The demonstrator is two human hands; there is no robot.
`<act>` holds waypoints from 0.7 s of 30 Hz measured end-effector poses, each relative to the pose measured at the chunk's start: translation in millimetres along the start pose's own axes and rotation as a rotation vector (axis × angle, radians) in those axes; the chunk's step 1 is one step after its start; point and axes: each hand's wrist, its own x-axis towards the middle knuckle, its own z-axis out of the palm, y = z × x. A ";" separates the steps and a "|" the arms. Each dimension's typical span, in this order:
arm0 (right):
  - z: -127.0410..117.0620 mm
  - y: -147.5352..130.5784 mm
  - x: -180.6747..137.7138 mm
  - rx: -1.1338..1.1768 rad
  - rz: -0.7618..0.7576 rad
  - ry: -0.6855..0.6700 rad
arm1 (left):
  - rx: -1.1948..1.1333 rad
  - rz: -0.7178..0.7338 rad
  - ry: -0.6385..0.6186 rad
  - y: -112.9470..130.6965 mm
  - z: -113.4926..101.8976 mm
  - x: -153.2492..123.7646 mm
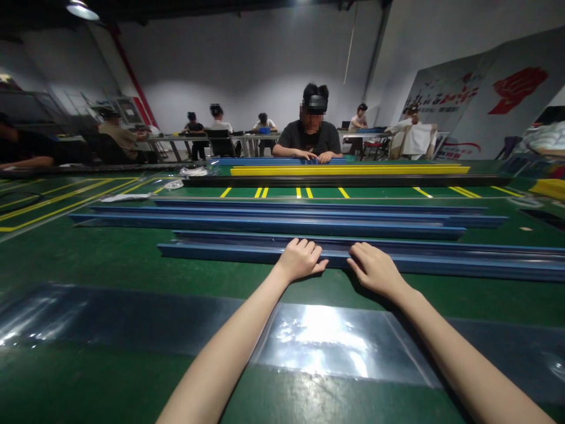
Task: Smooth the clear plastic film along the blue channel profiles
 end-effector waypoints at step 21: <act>6.5 -2.7 1.9 -0.131 0.003 0.007 | 0.002 0.080 -0.237 0.1 -11.2 2.0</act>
